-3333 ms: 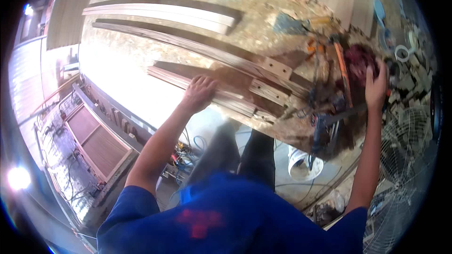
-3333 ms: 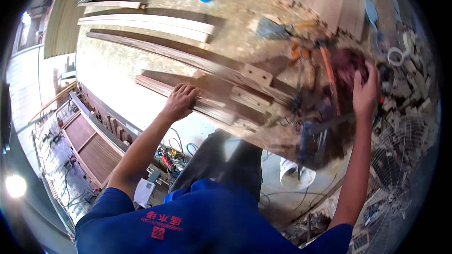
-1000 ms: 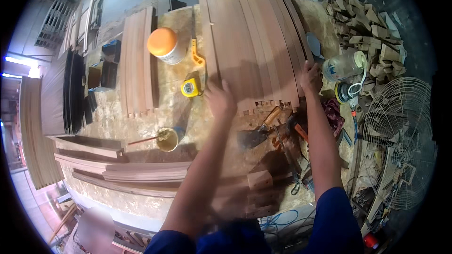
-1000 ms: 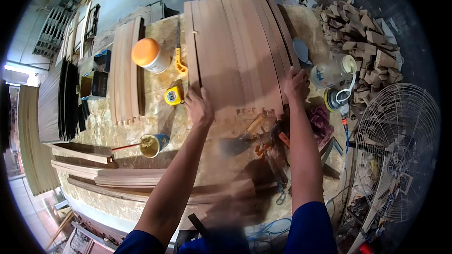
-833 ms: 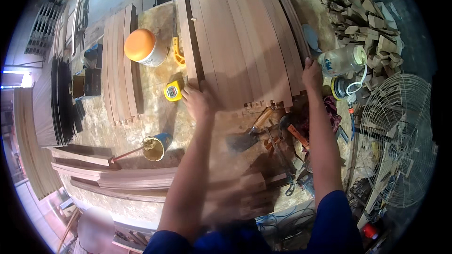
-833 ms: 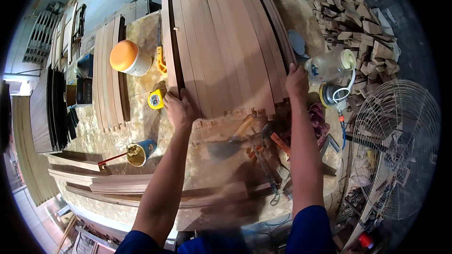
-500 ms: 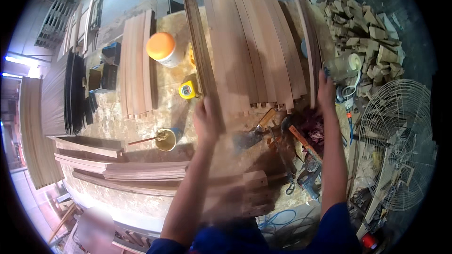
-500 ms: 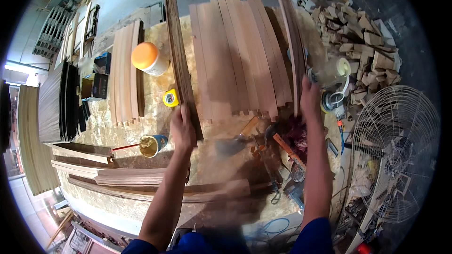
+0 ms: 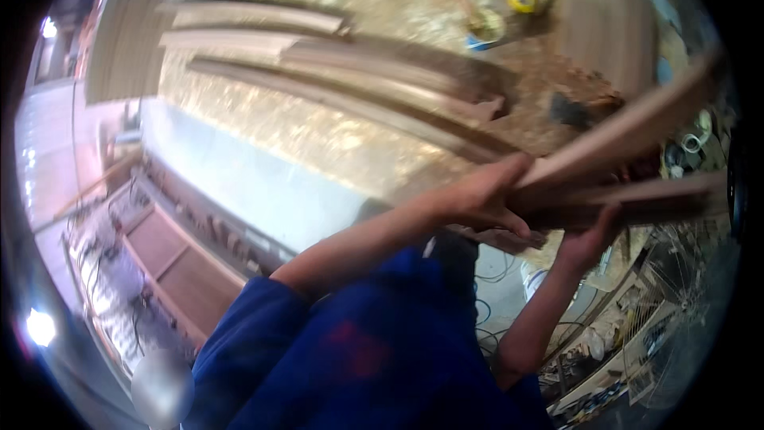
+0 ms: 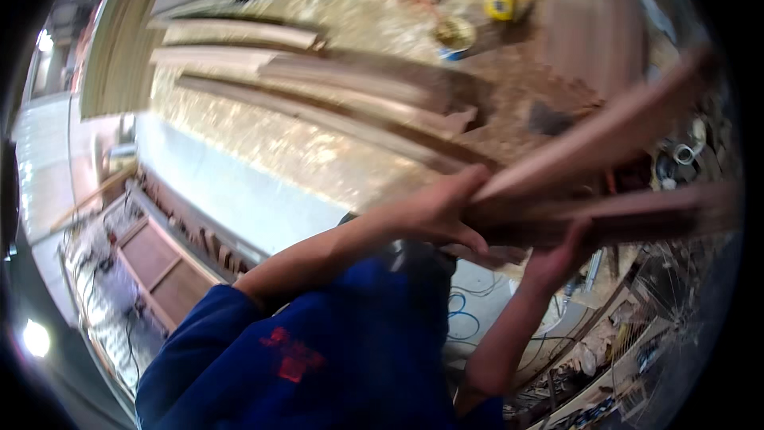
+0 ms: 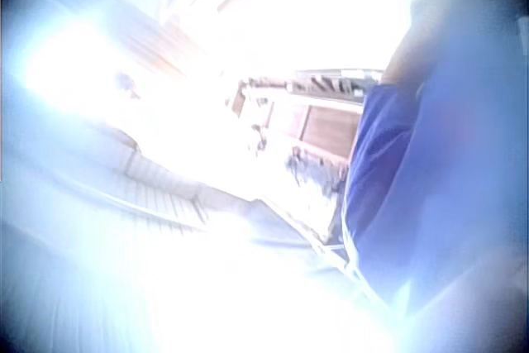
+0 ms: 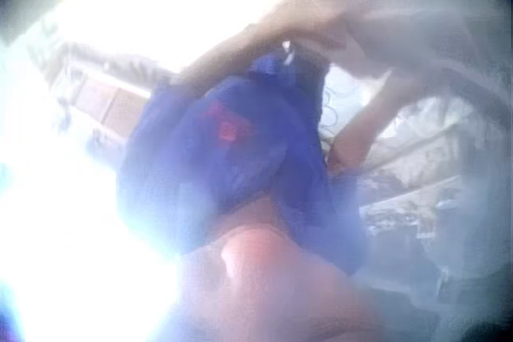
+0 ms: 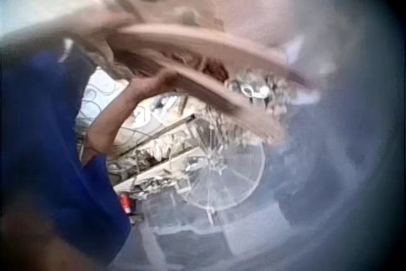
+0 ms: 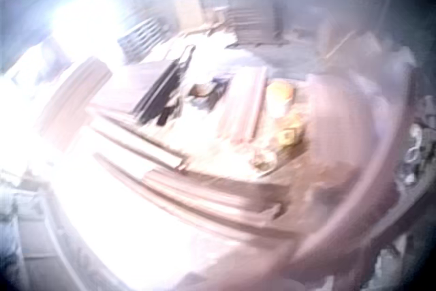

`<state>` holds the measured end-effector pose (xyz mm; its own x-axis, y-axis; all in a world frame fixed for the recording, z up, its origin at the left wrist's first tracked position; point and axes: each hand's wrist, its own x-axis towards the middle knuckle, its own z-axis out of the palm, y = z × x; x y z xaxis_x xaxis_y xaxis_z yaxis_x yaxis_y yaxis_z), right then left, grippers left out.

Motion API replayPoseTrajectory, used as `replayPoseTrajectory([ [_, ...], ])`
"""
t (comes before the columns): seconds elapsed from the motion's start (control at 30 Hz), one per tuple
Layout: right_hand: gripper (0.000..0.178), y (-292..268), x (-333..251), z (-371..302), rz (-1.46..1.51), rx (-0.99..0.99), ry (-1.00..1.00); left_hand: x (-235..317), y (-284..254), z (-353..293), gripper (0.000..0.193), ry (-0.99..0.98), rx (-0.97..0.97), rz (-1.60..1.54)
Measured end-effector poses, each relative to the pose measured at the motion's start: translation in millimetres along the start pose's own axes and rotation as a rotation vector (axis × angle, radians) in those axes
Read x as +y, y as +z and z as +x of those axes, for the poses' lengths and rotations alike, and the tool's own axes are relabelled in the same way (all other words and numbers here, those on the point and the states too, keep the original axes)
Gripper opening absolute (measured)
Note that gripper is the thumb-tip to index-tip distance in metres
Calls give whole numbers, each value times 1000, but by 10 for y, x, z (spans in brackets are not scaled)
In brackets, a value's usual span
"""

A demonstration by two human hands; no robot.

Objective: The person pours a yellowish liquid into a small container, stirs it, and applies it to wooden planks. They then use a hand saw to cut a plank, a hammer to drive nails, and an orbital sander to smooth the surface. The person also uses a brush to apply a substance to the wood.

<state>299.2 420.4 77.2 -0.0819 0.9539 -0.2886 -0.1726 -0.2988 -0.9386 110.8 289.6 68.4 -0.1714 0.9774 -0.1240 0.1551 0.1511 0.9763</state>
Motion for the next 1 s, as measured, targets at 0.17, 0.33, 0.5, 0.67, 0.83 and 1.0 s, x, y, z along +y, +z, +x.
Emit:
replayPoseTrajectory([
  [0.17,82,-306,439,-781,208,44,221,-370,-147,-1013,75,-28,-118,10],
  [0.33,76,-303,640,-1020,215,60,354,-811,-715,-1781,77,-147,-397,-3],
  [0.5,55,-521,1712,-1502,296,-17,364,-1222,-1063,-2285,88,40,-146,708],
  [0.67,47,459,2515,-2272,-50,-32,432,-1324,-907,-2485,99,-253,-72,897],
  [0.83,25,651,2888,-2520,-414,-401,410,-1896,-1387,-2598,90,-162,-137,992],
  [1.0,22,616,2270,-2133,-495,-773,808,-2218,-1654,-2478,111,-121,-236,1067],
])
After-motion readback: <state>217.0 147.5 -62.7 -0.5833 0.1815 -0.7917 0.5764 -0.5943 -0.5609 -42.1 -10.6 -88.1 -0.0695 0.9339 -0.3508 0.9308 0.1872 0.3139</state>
